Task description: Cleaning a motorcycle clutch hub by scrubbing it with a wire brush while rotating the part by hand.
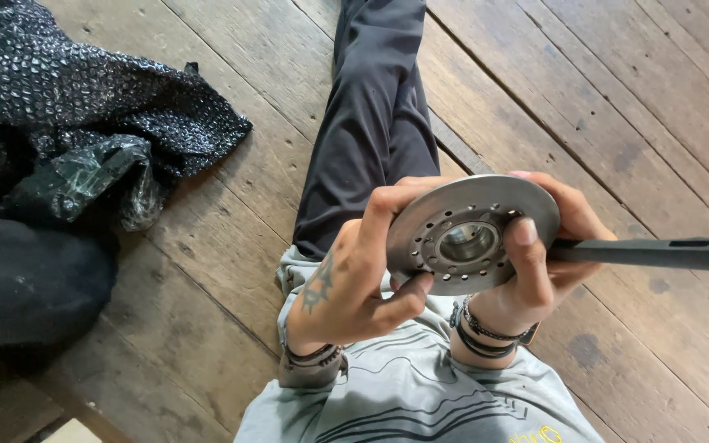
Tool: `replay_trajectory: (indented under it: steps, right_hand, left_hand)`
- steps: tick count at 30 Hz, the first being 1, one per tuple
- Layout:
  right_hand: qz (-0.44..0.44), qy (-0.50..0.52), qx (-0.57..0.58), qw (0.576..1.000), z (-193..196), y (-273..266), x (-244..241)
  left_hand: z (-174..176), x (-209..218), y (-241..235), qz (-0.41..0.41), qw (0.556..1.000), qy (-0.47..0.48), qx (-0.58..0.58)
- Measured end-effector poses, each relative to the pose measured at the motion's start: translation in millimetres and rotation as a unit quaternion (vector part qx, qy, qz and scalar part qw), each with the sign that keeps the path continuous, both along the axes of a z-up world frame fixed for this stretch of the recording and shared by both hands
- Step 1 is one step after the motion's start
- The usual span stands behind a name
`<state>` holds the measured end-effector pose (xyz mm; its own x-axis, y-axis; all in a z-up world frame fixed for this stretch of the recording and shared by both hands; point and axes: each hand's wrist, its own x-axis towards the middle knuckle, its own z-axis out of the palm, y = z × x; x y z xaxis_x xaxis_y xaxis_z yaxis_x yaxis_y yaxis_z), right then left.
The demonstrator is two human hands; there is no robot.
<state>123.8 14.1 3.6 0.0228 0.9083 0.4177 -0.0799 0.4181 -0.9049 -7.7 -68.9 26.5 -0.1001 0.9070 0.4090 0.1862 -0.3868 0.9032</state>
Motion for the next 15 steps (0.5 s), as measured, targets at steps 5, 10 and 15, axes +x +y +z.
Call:
replay_trajectory:
  steps: [5,10,15]
  right_hand:
    - [-0.007,-0.003,-0.016,1.000,2,-1,-2]
    - [0.030,-0.012,0.002,0.999,-5,4,1]
    - [0.007,0.000,0.026,1.000,-9,1,-1]
  left_hand:
    - [3,6,2,0.018,0.999,-0.036,0.001]
    - [2,6,4,0.085,0.996,0.003,-0.007]
    - [1,1,1,0.057,0.998,0.030,0.002]
